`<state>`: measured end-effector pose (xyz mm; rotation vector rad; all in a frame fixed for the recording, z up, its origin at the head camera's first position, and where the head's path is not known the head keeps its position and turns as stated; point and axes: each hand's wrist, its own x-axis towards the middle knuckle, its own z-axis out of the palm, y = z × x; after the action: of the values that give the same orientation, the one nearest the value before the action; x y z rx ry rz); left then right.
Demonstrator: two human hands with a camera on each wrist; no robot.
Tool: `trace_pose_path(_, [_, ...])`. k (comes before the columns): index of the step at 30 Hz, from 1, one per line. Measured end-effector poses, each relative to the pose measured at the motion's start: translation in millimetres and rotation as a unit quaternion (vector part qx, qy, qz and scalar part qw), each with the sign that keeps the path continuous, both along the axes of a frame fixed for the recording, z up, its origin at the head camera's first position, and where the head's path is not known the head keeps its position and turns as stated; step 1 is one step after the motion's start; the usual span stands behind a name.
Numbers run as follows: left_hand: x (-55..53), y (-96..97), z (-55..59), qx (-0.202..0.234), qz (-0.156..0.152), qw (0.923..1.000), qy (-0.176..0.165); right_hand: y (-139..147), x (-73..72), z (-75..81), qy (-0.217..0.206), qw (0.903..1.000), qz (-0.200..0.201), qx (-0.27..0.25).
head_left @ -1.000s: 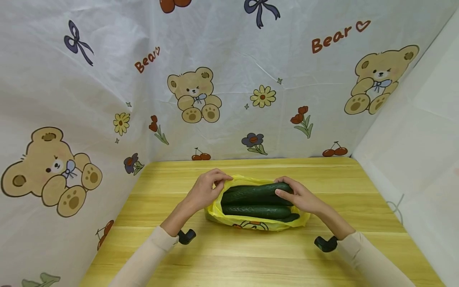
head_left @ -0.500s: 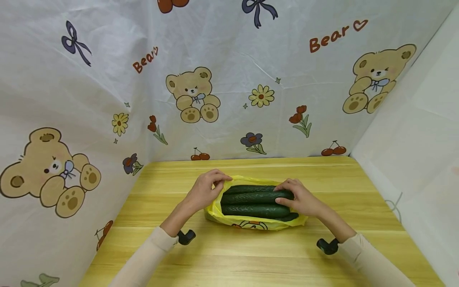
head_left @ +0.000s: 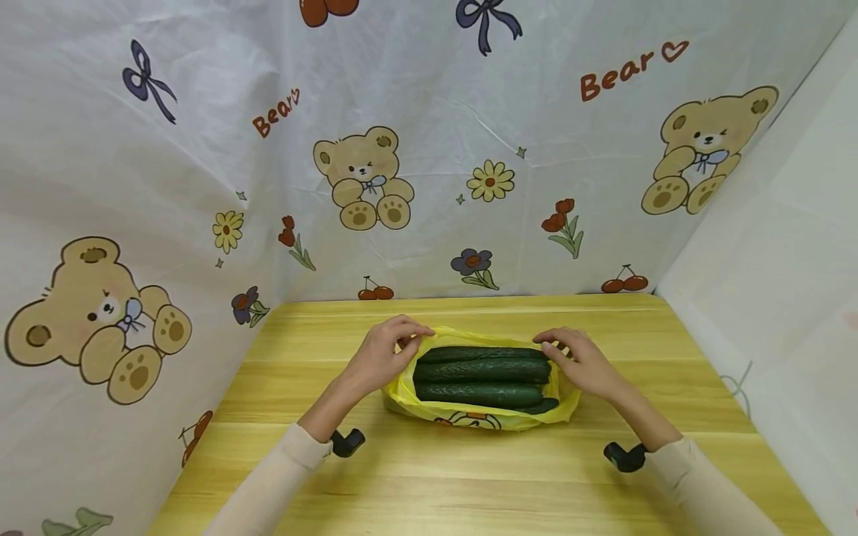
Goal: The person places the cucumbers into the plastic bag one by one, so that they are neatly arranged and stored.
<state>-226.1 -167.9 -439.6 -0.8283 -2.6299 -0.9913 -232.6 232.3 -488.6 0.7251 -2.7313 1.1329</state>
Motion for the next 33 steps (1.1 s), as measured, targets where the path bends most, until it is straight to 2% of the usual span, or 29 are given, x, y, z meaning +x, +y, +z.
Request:
trace_pose_path(2, [1.3, -0.7, -0.3, 0.001, 0.003, 1.0000, -0.003, 11.3, -4.8, -3.3, -0.011, 0.9998, -0.013, 0.012])
trace_pose_path(6, [4.8, -1.3, -0.7, -0.004, 0.022, 0.9996, -0.015, 30.2, -12.7, -14.7, -0.102, 0.9938, -0.020, 0.039])
trace_pose_path(9, [6.5, -0.9, -0.8, -0.008, 0.045, 0.9988, -0.019, 38.4, -17.7, -25.5, -0.145, 0.9879, -0.022, 0.049])
trace_pose_path(14, [7.0, -0.2, -3.8, 0.001, 0.062, 0.9981, -0.007, 43.4, -23.8, -35.0, -0.118, 0.9900, -0.060, 0.049])
trace_pose_path(18, [3.7, -1.0, -6.5, 0.007, 0.062, 0.9980, 0.013, 45.4, -23.4, -29.7, -0.098, 0.9892, -0.098, 0.046])
trace_pose_path(24, [-1.7, -5.2, -7.1, 0.016, 0.076, 0.9968, 0.021, 49.2, -18.0, -8.1, -0.069, 0.9883, -0.129, 0.041])
trace_pose_path(33, [-2.3, -10.9, -9.7, 0.031, 0.068, 0.9972, -0.007, 57.9, 5.7, 30.1, -0.048, 0.9917, -0.118, 0.015])
